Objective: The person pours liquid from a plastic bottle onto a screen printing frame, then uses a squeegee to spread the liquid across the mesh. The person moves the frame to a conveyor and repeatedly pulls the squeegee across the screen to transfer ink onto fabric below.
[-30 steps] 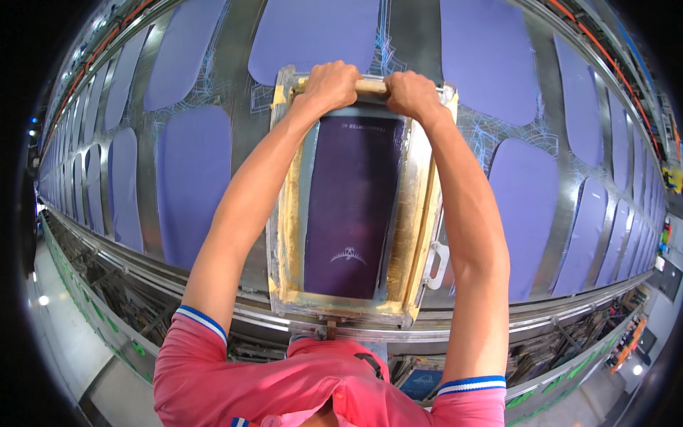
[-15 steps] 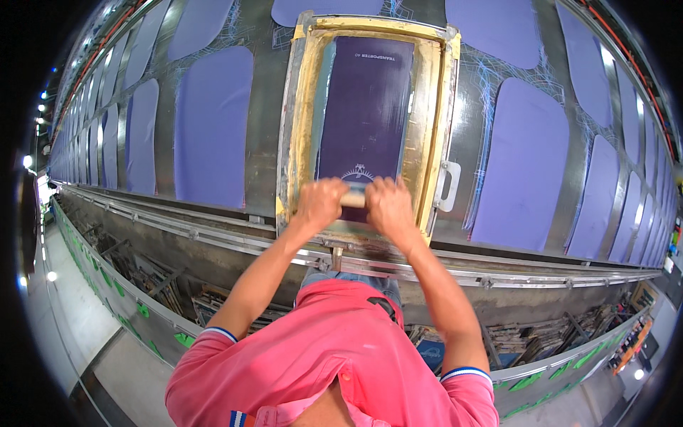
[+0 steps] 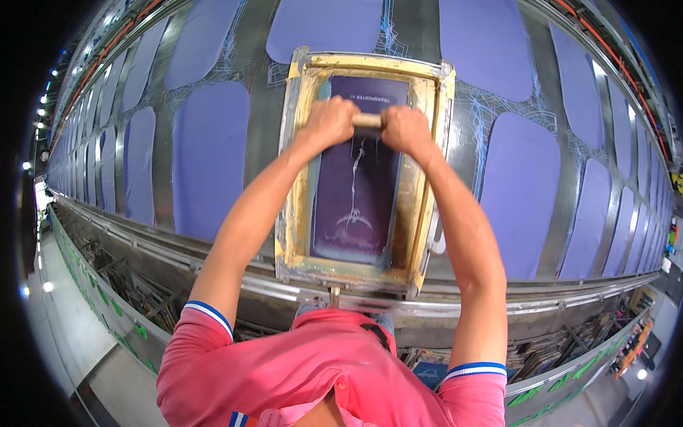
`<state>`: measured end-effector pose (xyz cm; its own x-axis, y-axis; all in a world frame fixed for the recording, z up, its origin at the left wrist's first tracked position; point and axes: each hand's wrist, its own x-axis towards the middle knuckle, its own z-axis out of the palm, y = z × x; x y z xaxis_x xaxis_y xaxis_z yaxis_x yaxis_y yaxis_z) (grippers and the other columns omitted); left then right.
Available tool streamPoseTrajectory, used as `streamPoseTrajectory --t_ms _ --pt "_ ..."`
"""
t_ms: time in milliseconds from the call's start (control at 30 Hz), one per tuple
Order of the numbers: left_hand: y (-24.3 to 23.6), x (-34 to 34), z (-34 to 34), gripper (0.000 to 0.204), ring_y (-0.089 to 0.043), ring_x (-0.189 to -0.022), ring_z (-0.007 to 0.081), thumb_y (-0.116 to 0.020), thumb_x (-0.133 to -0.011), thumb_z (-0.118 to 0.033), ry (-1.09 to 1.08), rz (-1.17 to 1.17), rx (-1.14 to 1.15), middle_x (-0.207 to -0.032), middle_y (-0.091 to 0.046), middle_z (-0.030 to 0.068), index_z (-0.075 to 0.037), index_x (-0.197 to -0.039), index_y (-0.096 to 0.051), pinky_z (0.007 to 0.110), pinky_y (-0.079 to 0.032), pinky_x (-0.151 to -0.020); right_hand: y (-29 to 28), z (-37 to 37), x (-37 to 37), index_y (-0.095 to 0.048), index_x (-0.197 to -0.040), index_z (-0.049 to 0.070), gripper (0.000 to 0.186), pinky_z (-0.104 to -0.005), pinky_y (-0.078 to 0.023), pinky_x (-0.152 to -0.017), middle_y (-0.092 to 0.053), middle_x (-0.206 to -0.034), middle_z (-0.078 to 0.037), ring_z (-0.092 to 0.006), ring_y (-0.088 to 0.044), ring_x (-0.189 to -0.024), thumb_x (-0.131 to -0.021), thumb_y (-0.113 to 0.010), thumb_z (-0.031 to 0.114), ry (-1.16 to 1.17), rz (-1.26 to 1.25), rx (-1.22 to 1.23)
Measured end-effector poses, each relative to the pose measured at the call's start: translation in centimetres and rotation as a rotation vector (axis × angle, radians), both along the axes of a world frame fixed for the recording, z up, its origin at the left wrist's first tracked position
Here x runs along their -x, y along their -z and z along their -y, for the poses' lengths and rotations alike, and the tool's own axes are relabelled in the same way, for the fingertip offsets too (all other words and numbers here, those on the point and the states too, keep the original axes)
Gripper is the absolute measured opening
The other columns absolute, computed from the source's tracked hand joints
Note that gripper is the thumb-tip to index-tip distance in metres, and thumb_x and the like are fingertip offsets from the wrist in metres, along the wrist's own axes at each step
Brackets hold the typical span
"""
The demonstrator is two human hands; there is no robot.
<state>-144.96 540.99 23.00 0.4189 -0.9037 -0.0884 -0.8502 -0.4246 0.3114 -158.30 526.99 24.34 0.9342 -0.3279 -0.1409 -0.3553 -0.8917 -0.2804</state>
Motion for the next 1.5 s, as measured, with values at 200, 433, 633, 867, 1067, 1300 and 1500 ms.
streamPoseTrajectory --t_ms 200,433,633,867,1067,1300,1500 --pt "-0.2 -8.8 9.3 0.027 -0.071 -0.083 0.0375 -0.064 -0.073 -0.011 -0.02 0.05 -0.018 -0.086 -0.072 0.0199 -0.014 -0.096 -0.078 0.048 -0.056 -0.075 0.2 9.5 -9.2 -0.075 -0.096 0.014 0.025 -0.0456 -0.057 -0.08 -0.073 -0.089 -0.018 -0.0381 -0.07 -0.088 -0.075 -0.06 0.015 0.016 -0.085 -0.03" --pt "1.2 -6.4 6.2 0.024 -0.071 -0.074 0.0369 -0.063 -0.072 -0.01 -0.006 0.044 -0.002 -0.078 -0.072 0.0179 -0.016 -0.09 -0.079 0.047 -0.056 -0.067 2.4 6.8 -6.5 -0.074 -0.087 0.011 0.019 -0.0477 -0.055 -0.077 -0.072 -0.084 -0.017 -0.0381 -0.07 -0.082 -0.072 -0.062 0.012 -0.039 0.078 -0.012" --pt "1.0 4.4 -4.8 0.017 -0.069 -0.072 0.0348 -0.062 -0.072 -0.004 0.007 -0.045 0.037 -0.077 -0.07 0.014 -0.011 -0.079 -0.075 0.046 -0.055 -0.063 2.4 -3.9 4.4 -0.066 -0.075 0.009 0.01 -0.0507 -0.049 -0.088 -0.063 -0.078 -0.01 -0.0311 -0.066 -0.082 -0.067 -0.063 0.003 -0.124 0.122 -0.047" --pt "-0.1 20.5 -19.3 0.02 -0.07 -0.079 0.0299 -0.063 -0.069 -0.001 -0.005 -0.148 0.036 -0.083 -0.07 0.0105 -0.007 -0.086 -0.072 0.044 -0.055 -0.064 0.9 -18.1 19.9 -0.066 -0.083 0.007 0.016 -0.0618 -0.04 -0.104 -0.061 -0.085 -0.011 -0.0299 -0.063 -0.089 -0.068 -0.07 0.009 -0.118 0.01 -0.15" --pt "-0.2 23.5 -23.7 0.018 -0.069 -0.081 0.0305 -0.063 -0.068 -0.004 -0.053 -0.131 0.03 -0.085 -0.07 0.0117 -0.005 -0.085 -0.07 0.043 -0.054 -0.071 1.3 -16.6 22.1 -0.063 -0.123 0.004 0.066 -0.05 -0.039 -0.106 -0.063 -0.119 -0.019 -0.0375 -0.057 -0.114 -0.073 -0.08 0.043 0.102 0.254 -0.663" --pt "1.5 24.1 -23.5 0.01 -0.068 -0.082 0.0262 -0.063 -0.071 -0.008 -0.002 -0.037 0.02 -0.081 -0.068 0.0068 -0.009 -0.078 -0.069 0.041 -0.053 -0.071 10.9 -4.3 23.8 -0.066 -0.09 -0.005 0.038 -0.0462 -0.044 -0.072 -0.062 -0.074 -0.016 -0.0346 -0.054 -0.071 -0.095 -0.061 0.032 0.789 0.377 -0.254" --pt "1.1 23.9 -24.9 0.013 -0.068 -0.084 0.0258 -0.062 -0.072 -0.007 -0.03 -0.106 0.155 -0.084 -0.069 0.0065 -0.009 -0.082 -0.07 0.041 -0.052 -0.075 3.0 -5.9 22.0 -0.058 -0.074 -0.007 0.039 -0.0376 -0.034 -0.056 -0.045 -0.06 -0.006 -0.0147 -0.039 -0.061 -0.095 -0.064 0.025 0.861 0.534 -0.369"
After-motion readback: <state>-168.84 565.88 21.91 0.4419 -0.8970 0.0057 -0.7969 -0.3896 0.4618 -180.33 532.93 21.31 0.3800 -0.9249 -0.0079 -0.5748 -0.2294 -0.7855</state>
